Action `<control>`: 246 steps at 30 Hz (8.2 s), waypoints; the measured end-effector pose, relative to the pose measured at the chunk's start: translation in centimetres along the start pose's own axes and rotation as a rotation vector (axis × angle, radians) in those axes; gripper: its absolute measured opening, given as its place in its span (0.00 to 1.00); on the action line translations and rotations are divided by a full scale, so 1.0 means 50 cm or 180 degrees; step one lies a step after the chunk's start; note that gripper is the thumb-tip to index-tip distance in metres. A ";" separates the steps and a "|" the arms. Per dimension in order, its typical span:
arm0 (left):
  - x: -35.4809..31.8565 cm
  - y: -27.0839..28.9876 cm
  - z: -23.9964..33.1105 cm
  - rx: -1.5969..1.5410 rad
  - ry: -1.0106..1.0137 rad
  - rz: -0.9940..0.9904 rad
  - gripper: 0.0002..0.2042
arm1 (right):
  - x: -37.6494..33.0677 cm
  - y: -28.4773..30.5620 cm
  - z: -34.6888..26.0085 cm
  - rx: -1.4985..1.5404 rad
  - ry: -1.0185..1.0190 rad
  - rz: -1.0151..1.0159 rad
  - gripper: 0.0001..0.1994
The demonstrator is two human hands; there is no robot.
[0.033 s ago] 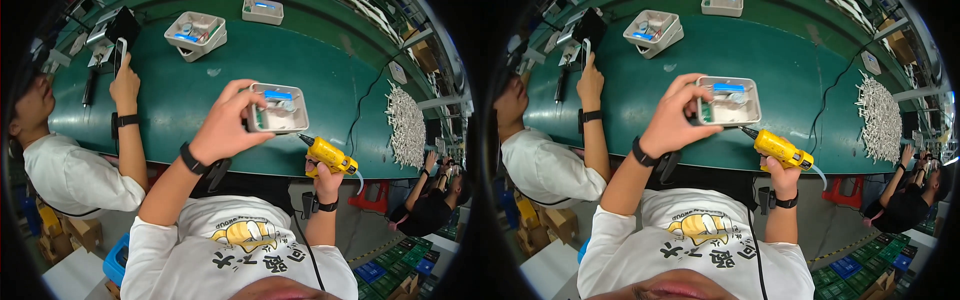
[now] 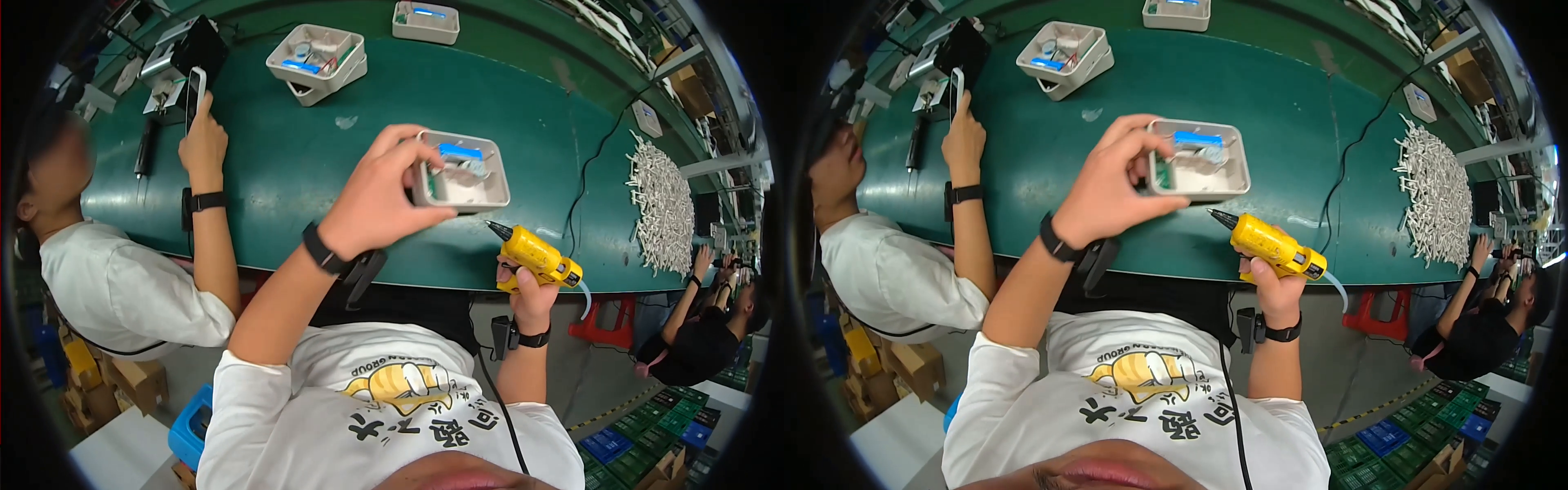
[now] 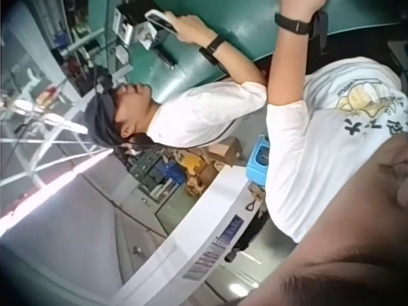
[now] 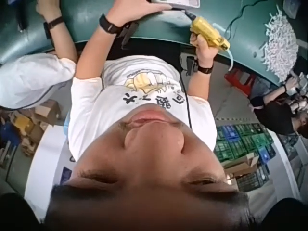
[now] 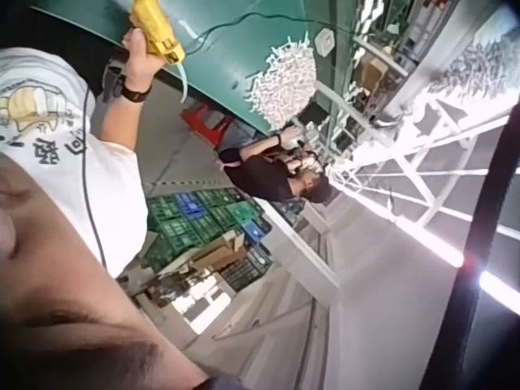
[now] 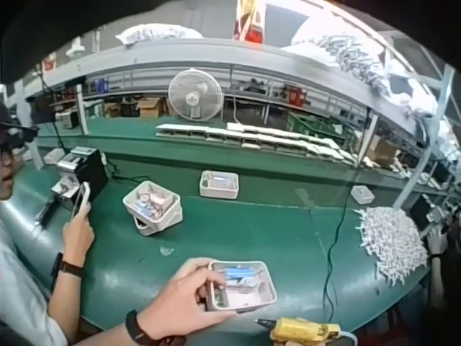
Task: Applying adhesive with a glue gun to electronic components and placing them into a tray.
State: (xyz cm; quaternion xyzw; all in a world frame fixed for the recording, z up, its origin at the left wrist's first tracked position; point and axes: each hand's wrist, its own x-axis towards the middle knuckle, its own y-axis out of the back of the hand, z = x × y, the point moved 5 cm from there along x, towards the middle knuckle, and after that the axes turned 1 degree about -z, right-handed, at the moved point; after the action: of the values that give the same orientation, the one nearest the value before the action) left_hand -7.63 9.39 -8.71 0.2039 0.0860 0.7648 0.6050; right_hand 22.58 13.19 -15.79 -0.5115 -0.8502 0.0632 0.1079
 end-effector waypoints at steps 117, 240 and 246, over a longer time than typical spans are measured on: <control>-0.108 0.014 -0.047 0.0037 -0.0369 0.1347 0.06 | 0.109 -0.142 -0.124 -0.1902 -0.1258 -0.0190 0.15; 0.139 0.183 -0.098 0.3261 -0.0320 0.1921 0.12 | 0.032 -0.043 0.006 -0.0244 -0.0105 0.0165 0.12; 0.145 0.182 -0.074 0.3012 -0.0569 0.1962 0.11 | 0.033 -0.052 0.004 -0.0252 -0.0058 0.0217 0.12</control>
State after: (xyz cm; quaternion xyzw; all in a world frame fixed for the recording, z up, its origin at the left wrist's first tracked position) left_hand -18.60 14.46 -7.09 0.5322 0.3042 0.7639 0.2017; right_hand 19.56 13.45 -15.21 -0.5434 -0.8351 0.0378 0.0775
